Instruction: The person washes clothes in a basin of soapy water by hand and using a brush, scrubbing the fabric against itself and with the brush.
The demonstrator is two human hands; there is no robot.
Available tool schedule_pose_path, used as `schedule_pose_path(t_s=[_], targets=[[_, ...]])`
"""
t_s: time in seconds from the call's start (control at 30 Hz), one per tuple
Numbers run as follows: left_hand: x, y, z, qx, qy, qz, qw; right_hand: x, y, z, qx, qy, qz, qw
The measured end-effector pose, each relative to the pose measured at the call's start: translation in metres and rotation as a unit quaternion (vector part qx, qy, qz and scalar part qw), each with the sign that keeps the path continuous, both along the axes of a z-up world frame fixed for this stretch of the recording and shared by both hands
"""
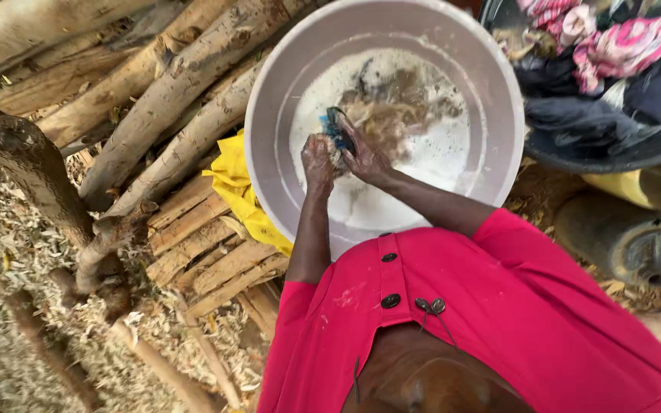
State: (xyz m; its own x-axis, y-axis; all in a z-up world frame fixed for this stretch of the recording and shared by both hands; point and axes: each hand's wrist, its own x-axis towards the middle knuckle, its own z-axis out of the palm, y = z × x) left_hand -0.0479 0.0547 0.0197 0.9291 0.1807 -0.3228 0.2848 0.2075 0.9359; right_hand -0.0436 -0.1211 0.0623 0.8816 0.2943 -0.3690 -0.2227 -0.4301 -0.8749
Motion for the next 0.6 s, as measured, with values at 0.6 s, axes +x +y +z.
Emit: schedule_pose_path(t_s=[0.6], targets=[[-0.019,-0.004,0.007,0.297,0.012,-0.147,0.943,0.020,-0.037,0.008,-0.015,0.141,-0.070,0.987]])
